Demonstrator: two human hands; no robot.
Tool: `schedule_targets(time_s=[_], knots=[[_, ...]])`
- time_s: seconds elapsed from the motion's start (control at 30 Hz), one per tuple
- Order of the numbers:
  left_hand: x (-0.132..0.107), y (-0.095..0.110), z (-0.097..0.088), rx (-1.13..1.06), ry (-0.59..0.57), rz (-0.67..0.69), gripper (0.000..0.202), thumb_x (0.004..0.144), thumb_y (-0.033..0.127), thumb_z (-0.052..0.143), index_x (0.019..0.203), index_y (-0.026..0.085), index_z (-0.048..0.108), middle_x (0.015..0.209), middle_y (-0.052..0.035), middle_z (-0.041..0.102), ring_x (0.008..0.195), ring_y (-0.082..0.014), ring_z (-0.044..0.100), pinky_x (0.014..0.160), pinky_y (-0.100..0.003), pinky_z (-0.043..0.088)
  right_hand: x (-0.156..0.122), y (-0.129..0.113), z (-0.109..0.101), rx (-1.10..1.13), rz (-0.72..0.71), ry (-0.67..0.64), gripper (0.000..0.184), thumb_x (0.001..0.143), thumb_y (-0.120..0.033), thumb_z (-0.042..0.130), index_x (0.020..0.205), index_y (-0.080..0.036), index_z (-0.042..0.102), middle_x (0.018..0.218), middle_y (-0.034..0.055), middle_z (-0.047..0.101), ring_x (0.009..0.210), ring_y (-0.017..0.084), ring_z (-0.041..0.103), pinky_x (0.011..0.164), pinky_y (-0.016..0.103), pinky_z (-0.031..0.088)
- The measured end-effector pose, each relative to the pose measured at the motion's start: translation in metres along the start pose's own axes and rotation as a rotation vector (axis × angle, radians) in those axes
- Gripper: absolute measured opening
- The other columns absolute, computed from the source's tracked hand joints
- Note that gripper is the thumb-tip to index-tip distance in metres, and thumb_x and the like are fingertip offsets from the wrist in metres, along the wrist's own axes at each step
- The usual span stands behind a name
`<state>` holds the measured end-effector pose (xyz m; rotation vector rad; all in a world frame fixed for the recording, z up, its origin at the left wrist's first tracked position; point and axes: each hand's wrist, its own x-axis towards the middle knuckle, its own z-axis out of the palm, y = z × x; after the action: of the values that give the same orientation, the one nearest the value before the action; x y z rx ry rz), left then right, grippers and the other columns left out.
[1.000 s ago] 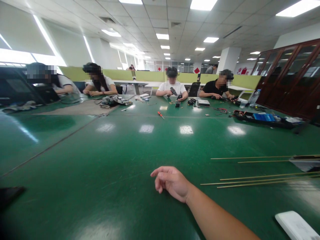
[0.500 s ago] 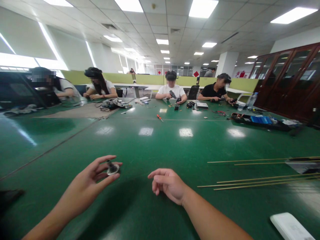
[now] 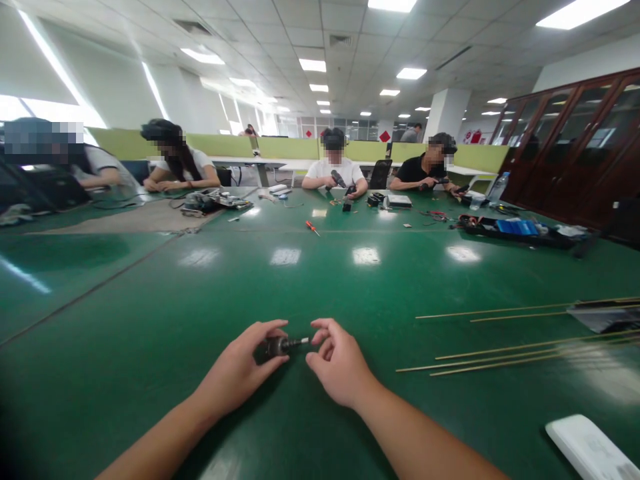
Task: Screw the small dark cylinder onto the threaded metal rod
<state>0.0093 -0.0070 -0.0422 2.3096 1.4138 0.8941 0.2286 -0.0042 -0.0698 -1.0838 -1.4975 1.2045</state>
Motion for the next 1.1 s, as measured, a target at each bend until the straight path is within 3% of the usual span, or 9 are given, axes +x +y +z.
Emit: schedule_targets(time_s=[0.17,0.47,0.73,1.1], knots=[[0.000,0.005,0.000,-0.026,-0.020,0.124,0.021,0.085,0.020,0.064,0.105,0.023,0.064,0.096,-0.0050,0.065,0.093,-0.0206,0.059,0.082,-0.034,0.051,-0.005,-0.002,0.000,-0.129,-0.043,-0.047,0.046,0.071,-0.010,0.065,0.115,-0.023,0.059,0.094,0.0010,0.061,0.068,0.012,0.056,0.065,0.027,0.046],[-0.005,0.011,0.004,-0.102,-0.046,0.146,0.022,0.086,0.022,0.064,0.108,0.024,0.064,0.104,-0.0042,0.069,0.095,-0.0184,0.064,0.086,-0.030,0.052,-0.008,-0.007,-0.001,-0.241,-0.116,-0.076,0.033,0.073,-0.011,0.066,0.103,-0.022,0.065,0.090,0.0012,0.062,0.073,0.015,0.058,0.068,0.028,0.046],[-0.008,0.006,0.009,-0.082,-0.017,0.123,0.038,0.084,0.022,0.067,0.121,0.027,0.059,0.107,-0.0029,0.069,0.097,-0.0176,0.065,0.089,-0.031,0.052,-0.009,-0.008,-0.002,-0.265,-0.118,-0.118,0.024,0.077,-0.015,0.068,0.099,-0.023,0.068,0.087,0.0015,0.064,0.071,0.015,0.056,0.065,0.027,0.043],[-0.007,0.011,0.008,-0.076,-0.027,0.136,0.029,0.084,0.024,0.068,0.112,0.024,0.063,0.101,-0.0041,0.069,0.091,-0.0181,0.066,0.084,-0.030,0.053,-0.009,-0.013,-0.004,-0.329,-0.154,-0.127,0.013,0.081,-0.022,0.069,0.093,-0.023,0.072,0.084,0.0020,0.065,0.076,0.017,0.059,0.068,0.029,0.043]])
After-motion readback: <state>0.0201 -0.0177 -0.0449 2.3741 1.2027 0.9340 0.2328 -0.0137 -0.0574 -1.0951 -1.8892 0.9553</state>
